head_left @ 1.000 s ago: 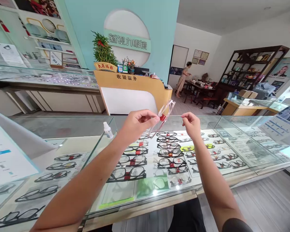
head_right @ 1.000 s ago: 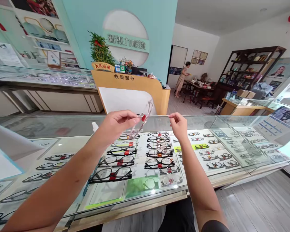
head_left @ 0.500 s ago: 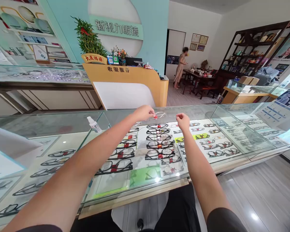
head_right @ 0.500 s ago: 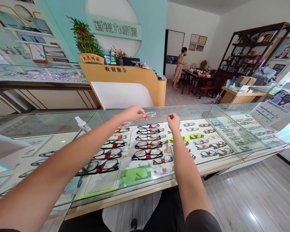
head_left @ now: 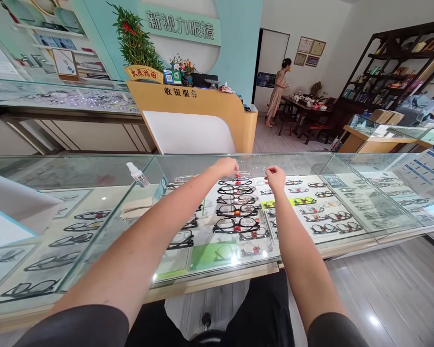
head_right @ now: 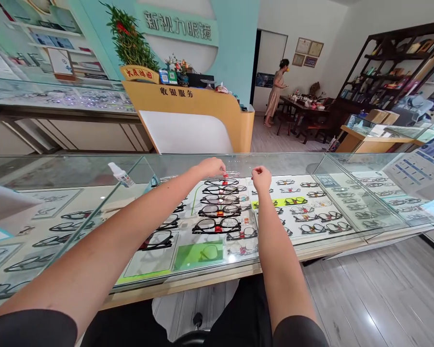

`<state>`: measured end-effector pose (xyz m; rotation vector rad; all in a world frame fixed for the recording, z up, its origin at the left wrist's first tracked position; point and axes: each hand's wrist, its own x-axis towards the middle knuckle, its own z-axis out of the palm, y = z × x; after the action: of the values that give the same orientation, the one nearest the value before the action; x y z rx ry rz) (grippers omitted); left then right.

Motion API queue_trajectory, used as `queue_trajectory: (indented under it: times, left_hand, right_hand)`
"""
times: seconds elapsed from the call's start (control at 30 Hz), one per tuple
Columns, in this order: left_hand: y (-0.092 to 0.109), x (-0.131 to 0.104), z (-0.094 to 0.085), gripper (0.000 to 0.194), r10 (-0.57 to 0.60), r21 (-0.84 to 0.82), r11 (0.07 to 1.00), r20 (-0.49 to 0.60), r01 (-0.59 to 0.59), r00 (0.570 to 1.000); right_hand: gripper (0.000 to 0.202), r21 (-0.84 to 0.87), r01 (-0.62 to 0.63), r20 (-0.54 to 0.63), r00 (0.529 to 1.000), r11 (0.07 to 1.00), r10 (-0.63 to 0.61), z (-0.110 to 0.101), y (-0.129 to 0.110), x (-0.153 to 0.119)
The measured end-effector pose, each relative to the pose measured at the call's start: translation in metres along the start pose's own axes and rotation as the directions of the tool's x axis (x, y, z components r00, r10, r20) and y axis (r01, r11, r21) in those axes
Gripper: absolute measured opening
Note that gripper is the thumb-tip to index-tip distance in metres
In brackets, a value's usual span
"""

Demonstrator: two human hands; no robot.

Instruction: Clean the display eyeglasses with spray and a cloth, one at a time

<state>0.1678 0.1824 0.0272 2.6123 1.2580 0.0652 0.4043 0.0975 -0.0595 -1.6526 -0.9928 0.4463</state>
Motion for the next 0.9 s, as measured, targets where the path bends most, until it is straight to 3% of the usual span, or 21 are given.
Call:
queue_trajectory:
  times: [0.13, 0.23, 0.3, 0.4, 0.57, 0.73, 0.9]
  left_hand:
    - [0.003, -0.031, -0.018, 0.043, 0.035, 0.021, 0.999, -0.073, -0.034, 0.997]
    - [-0.002, -0.080, -0.035, 0.042, 0.090, 0.025, 0.996, -0.088, -0.088, 0.992]
    - [-0.006, -0.122, -0.046, 0.040, 0.132, 0.028, 0.991, -0.061, -0.130, 0.989]
    - [-0.015, -0.186, -0.057, 0.031, 0.099, 0.063, 0.993, 0.001, -0.099, 0.995]
    - [-0.033, -0.268, -0.051, 0.018, -0.030, 0.059, 0.998, 0.215, 0.018, 0.976]
    - [-0.047, -0.301, -0.028, 0.018, -0.123, 0.148, 0.985, 0.280, 0.084, 0.952]
    - [-0.050, -0.306, -0.009, 0.018, -0.065, 0.124, 0.992, 0.242, 0.036, 0.968]
  right_hand:
    - [0.014, -0.006, 0.013, -0.022, 1.000, 1.000, -0.013, -0.003, 0.002, 0.001]
    - [0.013, -0.017, 0.023, -0.039, 0.999, 1.000, -0.024, -0.004, 0.003, 0.002]
    - [0.012, -0.018, 0.023, -0.046, 0.999, 1.000, -0.023, -0.004, 0.005, 0.002]
    - [0.010, -0.014, 0.023, -0.042, 0.999, 1.000, -0.024, -0.003, 0.007, 0.002]
    - [0.010, 0.002, -0.012, -0.046, 0.999, 1.000, 0.012, -0.005, 0.013, 0.002]
    - [0.009, 0.018, -0.021, -0.105, 0.994, 1.000, 0.023, -0.011, 0.010, -0.003]
    - [0.006, 0.054, 0.015, -0.126, 0.992, 0.998, -0.008, -0.015, -0.004, -0.018]
